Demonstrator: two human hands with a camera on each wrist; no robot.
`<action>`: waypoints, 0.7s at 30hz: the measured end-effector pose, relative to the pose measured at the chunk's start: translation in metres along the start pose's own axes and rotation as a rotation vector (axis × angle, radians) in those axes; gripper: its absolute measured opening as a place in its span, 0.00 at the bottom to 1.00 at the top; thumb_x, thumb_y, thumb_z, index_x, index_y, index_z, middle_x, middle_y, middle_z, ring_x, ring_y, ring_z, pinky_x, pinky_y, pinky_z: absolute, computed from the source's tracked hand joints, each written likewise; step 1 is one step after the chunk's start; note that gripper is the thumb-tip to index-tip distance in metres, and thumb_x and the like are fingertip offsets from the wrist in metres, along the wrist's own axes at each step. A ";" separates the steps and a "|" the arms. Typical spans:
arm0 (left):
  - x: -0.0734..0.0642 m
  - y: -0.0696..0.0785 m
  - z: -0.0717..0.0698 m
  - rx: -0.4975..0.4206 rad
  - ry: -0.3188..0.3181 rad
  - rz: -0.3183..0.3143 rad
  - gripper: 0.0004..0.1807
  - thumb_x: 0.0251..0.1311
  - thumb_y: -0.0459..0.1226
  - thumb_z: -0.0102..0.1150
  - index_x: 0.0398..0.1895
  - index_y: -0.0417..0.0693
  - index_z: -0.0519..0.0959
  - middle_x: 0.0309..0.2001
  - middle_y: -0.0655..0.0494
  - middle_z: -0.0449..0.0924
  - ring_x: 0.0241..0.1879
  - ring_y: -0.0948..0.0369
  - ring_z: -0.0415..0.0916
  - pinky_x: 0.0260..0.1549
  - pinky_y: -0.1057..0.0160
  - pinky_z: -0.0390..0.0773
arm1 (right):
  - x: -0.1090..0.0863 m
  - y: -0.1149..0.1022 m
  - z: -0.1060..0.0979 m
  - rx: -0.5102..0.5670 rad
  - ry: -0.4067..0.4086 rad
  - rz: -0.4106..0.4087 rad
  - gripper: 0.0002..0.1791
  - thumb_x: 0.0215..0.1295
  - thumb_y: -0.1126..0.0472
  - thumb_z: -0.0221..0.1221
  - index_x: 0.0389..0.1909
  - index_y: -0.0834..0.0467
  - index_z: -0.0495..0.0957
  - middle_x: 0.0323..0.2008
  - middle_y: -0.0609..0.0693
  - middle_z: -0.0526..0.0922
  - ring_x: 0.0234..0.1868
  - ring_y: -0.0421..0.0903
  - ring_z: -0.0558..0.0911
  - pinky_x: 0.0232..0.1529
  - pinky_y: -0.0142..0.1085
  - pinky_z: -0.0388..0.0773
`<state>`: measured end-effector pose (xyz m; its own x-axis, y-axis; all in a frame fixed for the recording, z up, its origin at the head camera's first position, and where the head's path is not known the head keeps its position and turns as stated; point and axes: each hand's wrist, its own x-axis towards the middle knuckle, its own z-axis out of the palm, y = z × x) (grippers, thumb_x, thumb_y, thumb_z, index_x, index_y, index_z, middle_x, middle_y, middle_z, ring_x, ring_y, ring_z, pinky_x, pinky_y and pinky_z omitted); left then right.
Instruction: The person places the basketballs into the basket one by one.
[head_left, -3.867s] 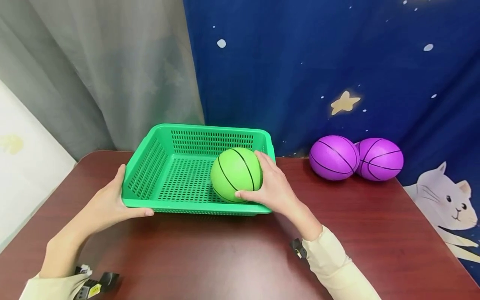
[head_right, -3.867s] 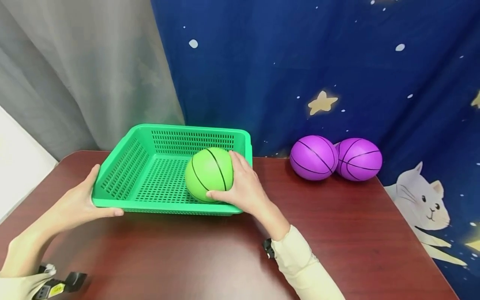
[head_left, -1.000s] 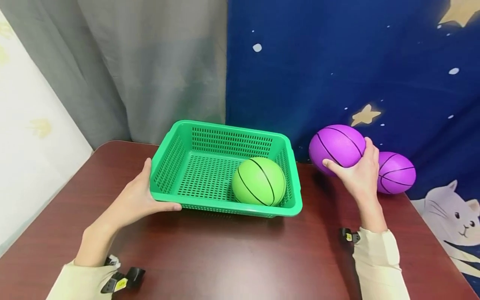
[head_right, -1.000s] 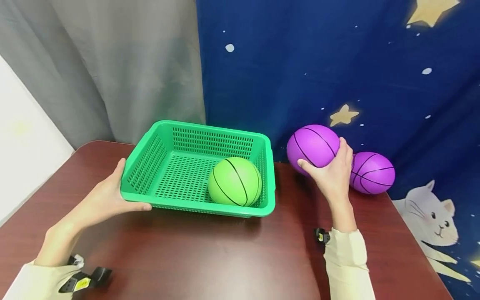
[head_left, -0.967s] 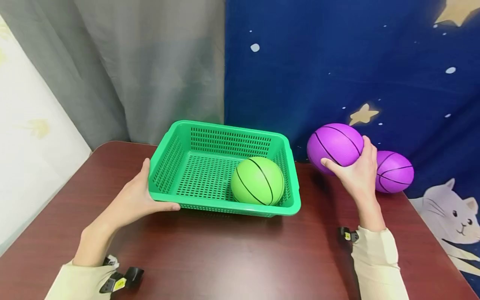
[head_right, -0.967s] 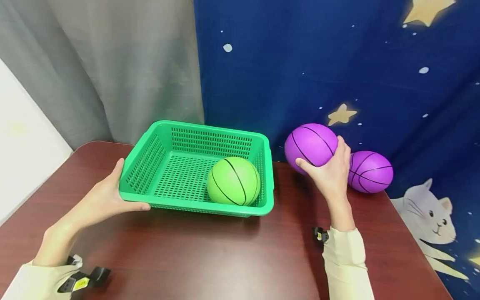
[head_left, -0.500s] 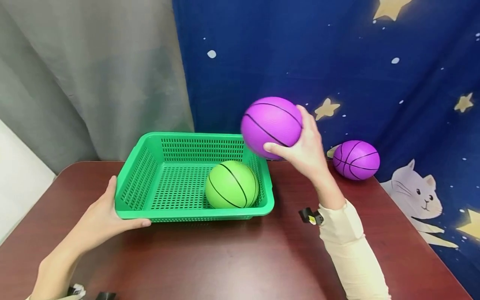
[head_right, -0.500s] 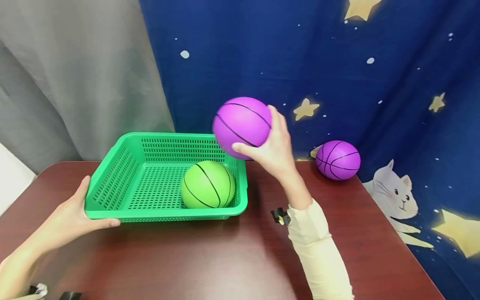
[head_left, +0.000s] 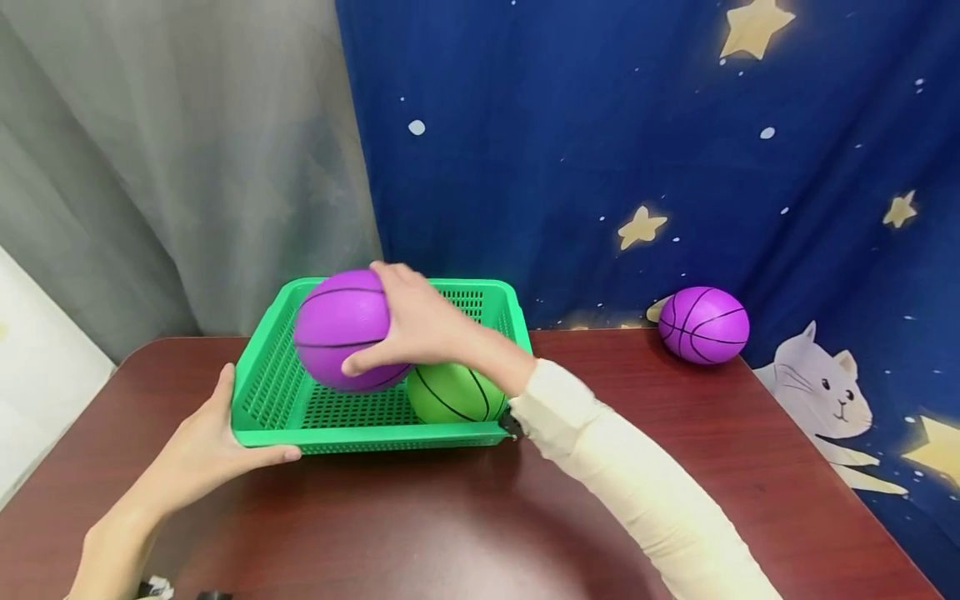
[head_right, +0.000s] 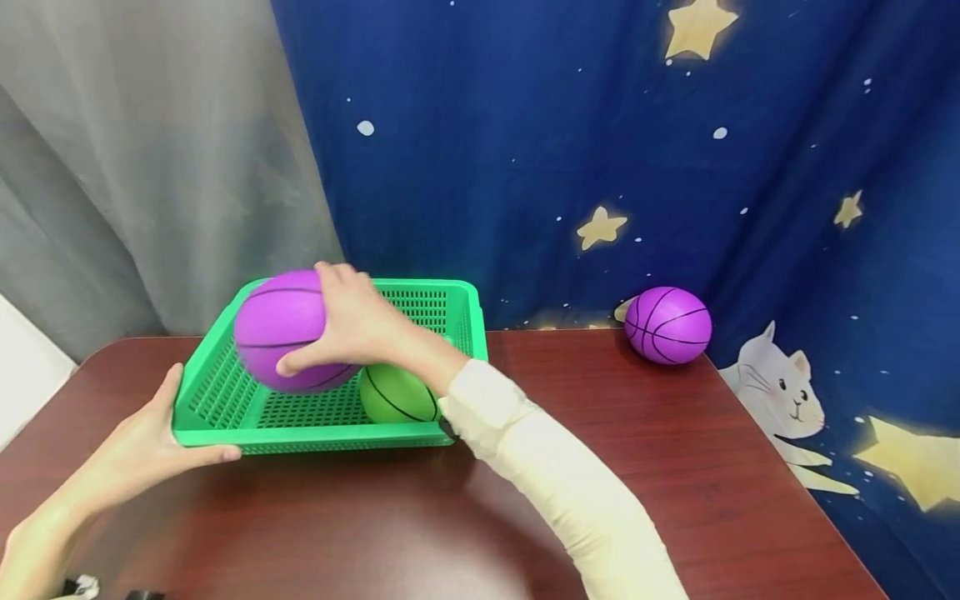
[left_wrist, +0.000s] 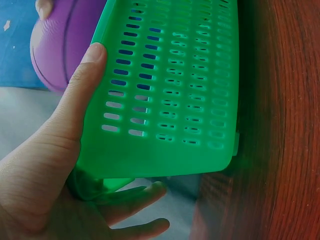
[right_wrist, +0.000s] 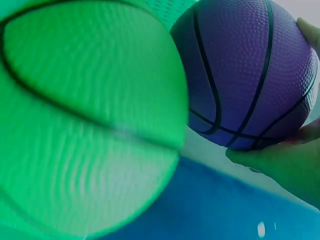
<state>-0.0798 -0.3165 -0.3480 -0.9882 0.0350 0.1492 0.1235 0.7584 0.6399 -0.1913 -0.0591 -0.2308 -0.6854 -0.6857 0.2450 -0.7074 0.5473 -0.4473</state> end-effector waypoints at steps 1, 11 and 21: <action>0.000 0.000 0.000 0.004 0.002 0.002 0.60 0.39 0.55 0.73 0.69 0.50 0.42 0.51 0.48 0.68 0.51 0.47 0.67 0.39 0.46 0.69 | 0.004 -0.003 0.006 -0.033 -0.036 -0.005 0.56 0.34 0.37 0.72 0.63 0.59 0.59 0.52 0.50 0.68 0.51 0.42 0.67 0.42 0.32 0.72; -0.004 -0.001 -0.002 0.029 0.033 0.029 0.58 0.39 0.54 0.74 0.66 0.48 0.46 0.49 0.48 0.70 0.49 0.47 0.69 0.37 0.47 0.71 | 0.017 -0.018 0.050 -0.297 -0.330 -0.025 0.63 0.40 0.33 0.67 0.70 0.62 0.49 0.61 0.53 0.62 0.58 0.45 0.64 0.53 0.32 0.67; -0.001 0.004 0.001 0.027 0.041 0.035 0.58 0.38 0.54 0.74 0.66 0.47 0.46 0.48 0.47 0.70 0.48 0.47 0.69 0.38 0.45 0.71 | 0.015 -0.024 0.058 -0.441 -0.448 0.049 0.55 0.54 0.30 0.54 0.73 0.54 0.41 0.71 0.51 0.48 0.69 0.50 0.52 0.65 0.36 0.53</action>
<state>-0.0780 -0.3132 -0.3464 -0.9787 0.0352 0.2023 0.1547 0.7743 0.6136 -0.1750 -0.1099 -0.2661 -0.6473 -0.7372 -0.1936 -0.7473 0.6639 -0.0292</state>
